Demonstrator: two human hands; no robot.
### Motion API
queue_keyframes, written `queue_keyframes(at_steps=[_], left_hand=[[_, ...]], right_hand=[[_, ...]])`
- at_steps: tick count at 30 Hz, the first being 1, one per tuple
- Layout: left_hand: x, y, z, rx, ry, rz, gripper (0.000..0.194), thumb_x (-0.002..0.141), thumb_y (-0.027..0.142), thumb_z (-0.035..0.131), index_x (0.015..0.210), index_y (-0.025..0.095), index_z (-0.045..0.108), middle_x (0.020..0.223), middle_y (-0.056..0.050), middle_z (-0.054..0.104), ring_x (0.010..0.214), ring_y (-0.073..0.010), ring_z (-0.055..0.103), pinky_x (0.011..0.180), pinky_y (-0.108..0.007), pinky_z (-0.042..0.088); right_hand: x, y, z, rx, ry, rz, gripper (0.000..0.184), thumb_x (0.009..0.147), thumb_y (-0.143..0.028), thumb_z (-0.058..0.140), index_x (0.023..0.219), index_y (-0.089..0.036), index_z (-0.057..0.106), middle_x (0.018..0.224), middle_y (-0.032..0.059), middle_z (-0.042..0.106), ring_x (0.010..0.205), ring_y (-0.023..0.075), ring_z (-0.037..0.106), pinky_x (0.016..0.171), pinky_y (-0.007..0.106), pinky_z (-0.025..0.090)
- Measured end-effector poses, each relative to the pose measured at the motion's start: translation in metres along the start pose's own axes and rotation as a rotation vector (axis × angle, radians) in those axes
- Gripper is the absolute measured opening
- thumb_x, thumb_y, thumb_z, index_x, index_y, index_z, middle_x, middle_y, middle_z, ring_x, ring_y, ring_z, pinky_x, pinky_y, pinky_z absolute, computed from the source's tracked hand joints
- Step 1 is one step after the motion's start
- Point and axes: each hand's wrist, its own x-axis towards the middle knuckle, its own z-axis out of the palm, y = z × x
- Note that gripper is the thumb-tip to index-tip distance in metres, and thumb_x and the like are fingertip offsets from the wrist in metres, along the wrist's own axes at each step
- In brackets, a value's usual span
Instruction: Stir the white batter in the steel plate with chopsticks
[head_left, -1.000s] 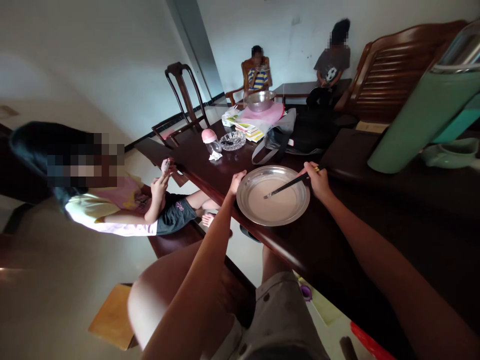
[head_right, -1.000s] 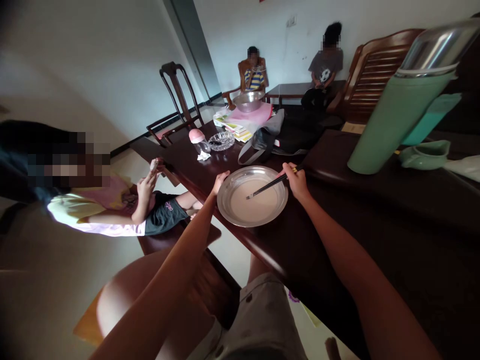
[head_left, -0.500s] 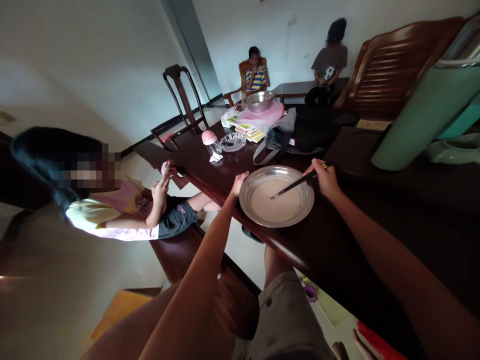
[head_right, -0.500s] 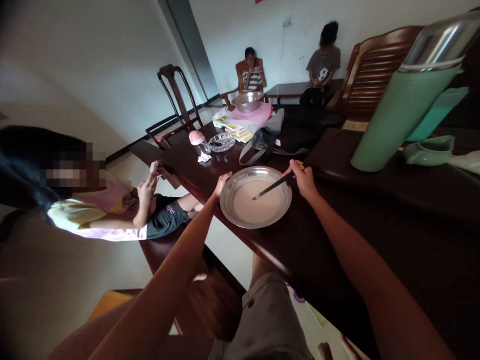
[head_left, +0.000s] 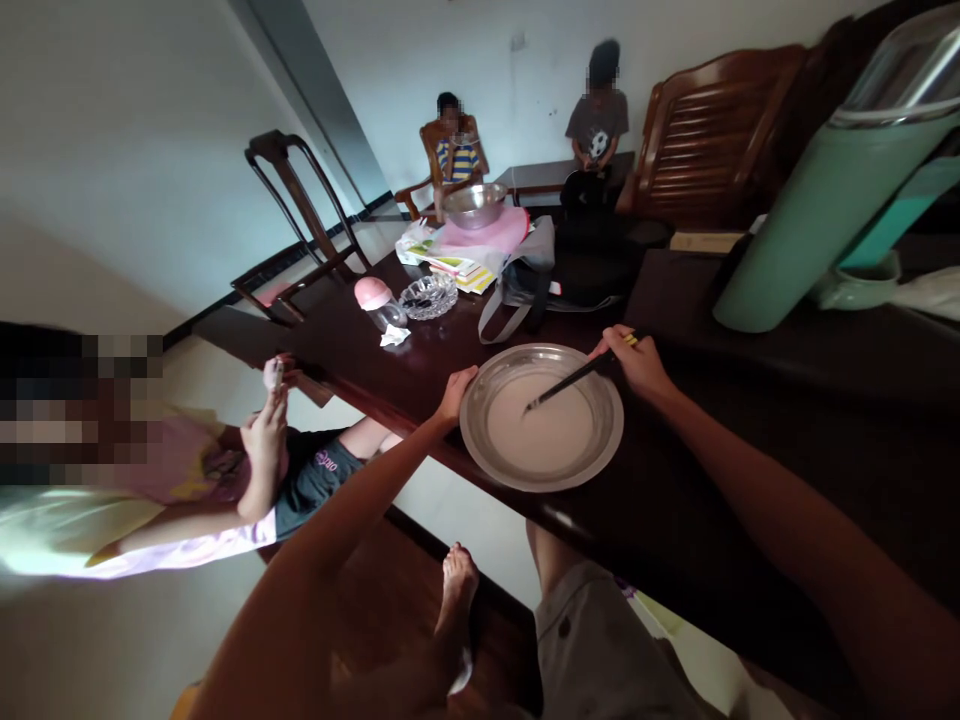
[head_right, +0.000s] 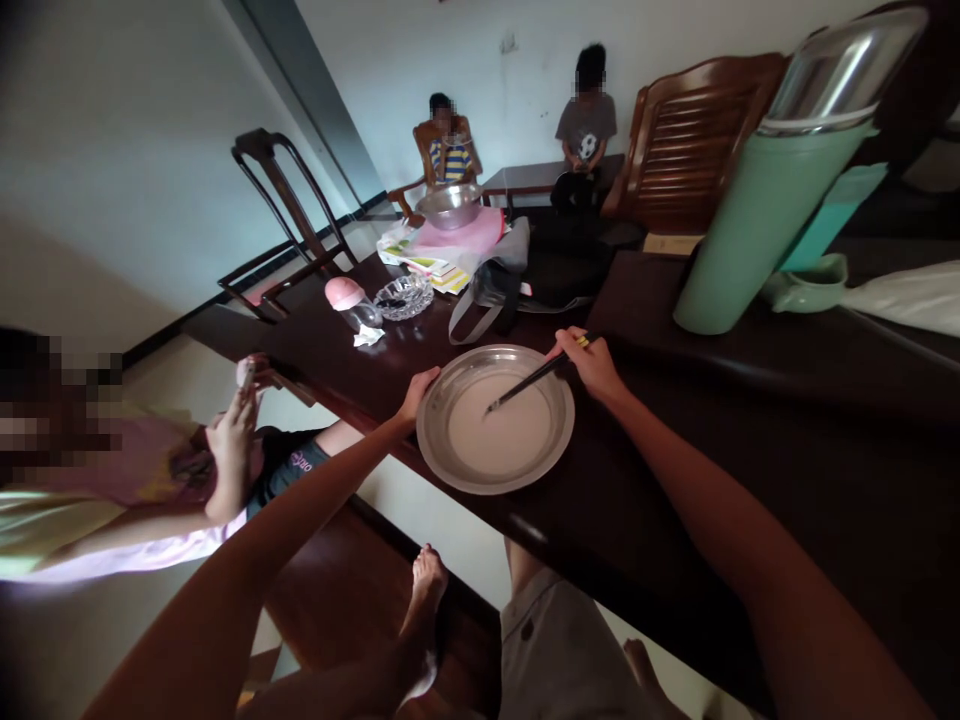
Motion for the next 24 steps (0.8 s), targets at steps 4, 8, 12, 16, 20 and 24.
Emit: queue_keyframes(at_steps=[4,8,12,16,20,24], left_hand=[[0.001,-0.002,-0.004,0.021,-0.015,-0.004,0.030,0.072,0.028,0.080,0.055,0.019,0.057,0.053,0.003,0.049,0.058,-0.0127,0.045,0.053,-0.024,0.036],[-0.002,-0.003,-0.007,0.046,-0.010,-0.014,0.029,0.073,0.028,0.078,0.055,0.018,0.058,0.057,0.003,0.052,0.059,-0.0120,0.047,0.058,-0.024,0.039],[-0.003,-0.001,-0.005,0.064,-0.006,-0.011,0.033,0.073,0.031,0.079,0.053,0.017,0.057,0.056,0.003,0.051,0.059,-0.0114,0.046,0.061,-0.024,0.040],[-0.011,0.002,-0.005,0.058,-0.005,-0.032,0.032,0.069,0.039,0.082,0.058,0.017,0.061,0.059,0.001,0.056,0.061,-0.0131,0.049,0.061,-0.024,0.040],[-0.037,-0.001,-0.013,0.056,0.035,-0.043,0.034,0.069,0.048,0.080,0.068,0.017,0.067,0.070,-0.002,0.064,0.070,-0.0160,0.054,0.067,-0.025,0.043],[-0.077,-0.011,-0.019,0.156,0.161,0.014,0.033,0.075,0.050,0.072,0.069,0.018,0.065,0.076,-0.003,0.064,0.080,-0.0182,0.057,0.075,-0.025,0.045]], right_hand=[[0.002,0.001,-0.003,0.023,0.069,-0.021,0.055,0.075,-0.075,0.063,0.054,-0.024,0.056,0.050,0.0013,0.060,0.054,0.0185,0.060,0.060,0.034,0.047],[-0.003,0.000,-0.001,0.006,-0.051,0.018,0.055,0.076,-0.074,0.063,0.054,-0.024,0.059,0.053,0.0021,0.063,0.056,0.0182,0.059,0.061,0.034,0.047],[-0.004,-0.008,-0.003,-0.048,0.016,-0.031,0.056,0.077,-0.077,0.061,0.058,-0.024,0.060,0.058,0.0025,0.067,0.059,0.0184,0.060,0.064,0.034,0.048],[-0.003,-0.021,-0.004,-0.054,-0.020,-0.058,0.056,0.079,-0.075,0.060,0.055,-0.024,0.060,0.054,0.0025,0.065,0.056,0.0178,0.060,0.063,0.034,0.048],[-0.003,-0.029,-0.001,-0.091,-0.082,-0.081,0.053,0.079,-0.072,0.063,0.059,-0.023,0.063,0.063,0.0035,0.071,0.062,0.0181,0.064,0.067,0.034,0.050],[-0.005,-0.028,-0.009,-0.107,0.016,-0.103,0.055,0.077,-0.074,0.064,0.057,-0.023,0.061,0.056,0.0019,0.067,0.058,0.0178,0.064,0.062,0.033,0.050]])
